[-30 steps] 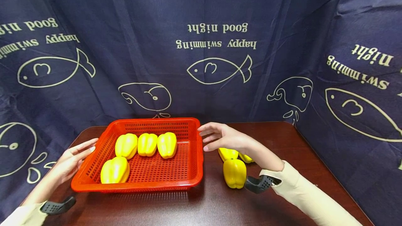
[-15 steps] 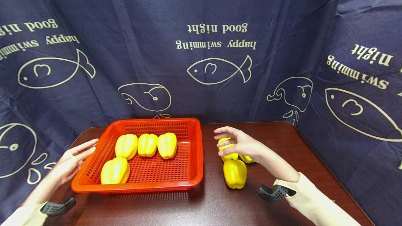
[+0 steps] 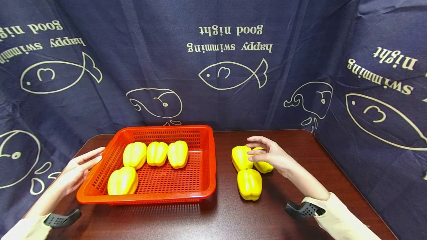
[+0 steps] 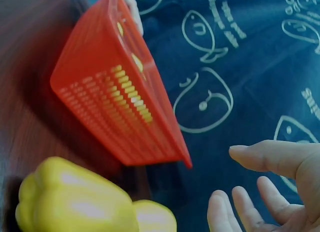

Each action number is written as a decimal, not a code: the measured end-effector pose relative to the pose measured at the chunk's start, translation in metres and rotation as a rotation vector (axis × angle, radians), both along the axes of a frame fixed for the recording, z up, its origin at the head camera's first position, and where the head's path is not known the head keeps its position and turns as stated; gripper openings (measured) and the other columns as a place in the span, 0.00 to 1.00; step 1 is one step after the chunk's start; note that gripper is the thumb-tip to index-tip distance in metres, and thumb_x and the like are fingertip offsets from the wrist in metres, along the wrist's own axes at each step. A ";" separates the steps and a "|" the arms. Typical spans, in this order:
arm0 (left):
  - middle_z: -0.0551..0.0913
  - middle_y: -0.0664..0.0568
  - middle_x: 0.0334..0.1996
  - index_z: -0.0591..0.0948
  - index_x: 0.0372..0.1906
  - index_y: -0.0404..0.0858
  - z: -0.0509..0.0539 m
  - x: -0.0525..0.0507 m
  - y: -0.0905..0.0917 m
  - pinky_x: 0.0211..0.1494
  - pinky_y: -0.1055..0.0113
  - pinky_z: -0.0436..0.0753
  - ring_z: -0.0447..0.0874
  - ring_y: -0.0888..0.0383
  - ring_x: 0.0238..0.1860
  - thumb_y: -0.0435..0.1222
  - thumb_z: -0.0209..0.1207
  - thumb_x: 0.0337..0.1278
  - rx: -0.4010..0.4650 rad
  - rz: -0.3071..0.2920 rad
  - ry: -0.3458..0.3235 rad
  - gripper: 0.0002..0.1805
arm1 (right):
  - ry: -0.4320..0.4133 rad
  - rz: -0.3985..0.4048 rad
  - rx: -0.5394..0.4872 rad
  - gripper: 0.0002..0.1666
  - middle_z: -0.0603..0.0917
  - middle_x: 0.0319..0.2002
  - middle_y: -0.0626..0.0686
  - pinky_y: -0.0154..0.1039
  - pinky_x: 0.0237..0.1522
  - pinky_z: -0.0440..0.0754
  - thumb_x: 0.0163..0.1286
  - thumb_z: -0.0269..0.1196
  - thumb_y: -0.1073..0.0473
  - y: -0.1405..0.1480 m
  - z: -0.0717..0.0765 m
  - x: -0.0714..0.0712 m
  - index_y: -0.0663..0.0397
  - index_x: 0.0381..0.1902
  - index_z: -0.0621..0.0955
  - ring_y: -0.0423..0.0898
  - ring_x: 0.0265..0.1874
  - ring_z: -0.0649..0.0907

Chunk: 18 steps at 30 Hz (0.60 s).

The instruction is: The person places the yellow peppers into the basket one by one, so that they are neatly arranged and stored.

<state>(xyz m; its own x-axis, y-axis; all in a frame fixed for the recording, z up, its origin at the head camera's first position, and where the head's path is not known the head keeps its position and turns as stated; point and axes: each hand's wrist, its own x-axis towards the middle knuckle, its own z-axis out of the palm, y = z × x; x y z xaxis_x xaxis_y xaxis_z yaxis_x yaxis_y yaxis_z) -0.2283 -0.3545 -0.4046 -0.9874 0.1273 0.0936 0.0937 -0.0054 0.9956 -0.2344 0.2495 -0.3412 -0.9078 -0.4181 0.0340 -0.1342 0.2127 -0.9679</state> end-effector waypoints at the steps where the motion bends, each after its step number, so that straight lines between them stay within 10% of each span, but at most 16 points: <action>1: 0.84 0.69 0.43 0.81 0.54 0.59 0.000 0.000 0.000 0.31 0.80 0.81 0.83 0.72 0.33 0.30 0.51 0.69 0.009 -0.004 -0.001 0.21 | 0.002 -0.008 -0.010 0.34 0.78 0.53 0.46 0.32 0.48 0.82 0.62 0.63 0.67 0.003 -0.001 0.000 0.65 0.64 0.65 0.41 0.49 0.82; 18: 0.84 0.68 0.43 0.81 0.54 0.57 0.000 -0.001 0.001 0.34 0.78 0.82 0.84 0.71 0.35 0.29 0.50 0.69 0.027 -0.013 0.005 0.21 | -0.039 -0.066 -0.083 0.25 0.80 0.48 0.37 0.31 0.45 0.82 0.65 0.60 0.69 0.048 -0.022 0.002 0.38 0.54 0.70 0.35 0.46 0.83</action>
<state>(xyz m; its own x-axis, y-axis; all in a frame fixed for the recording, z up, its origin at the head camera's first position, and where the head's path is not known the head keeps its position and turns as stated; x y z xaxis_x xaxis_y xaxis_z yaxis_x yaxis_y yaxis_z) -0.2289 -0.3535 -0.4051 -0.9852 0.1376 0.1018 0.0981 -0.0332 0.9946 -0.2326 0.2972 -0.3630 -0.9345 -0.3547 0.0297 -0.0841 0.1388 -0.9867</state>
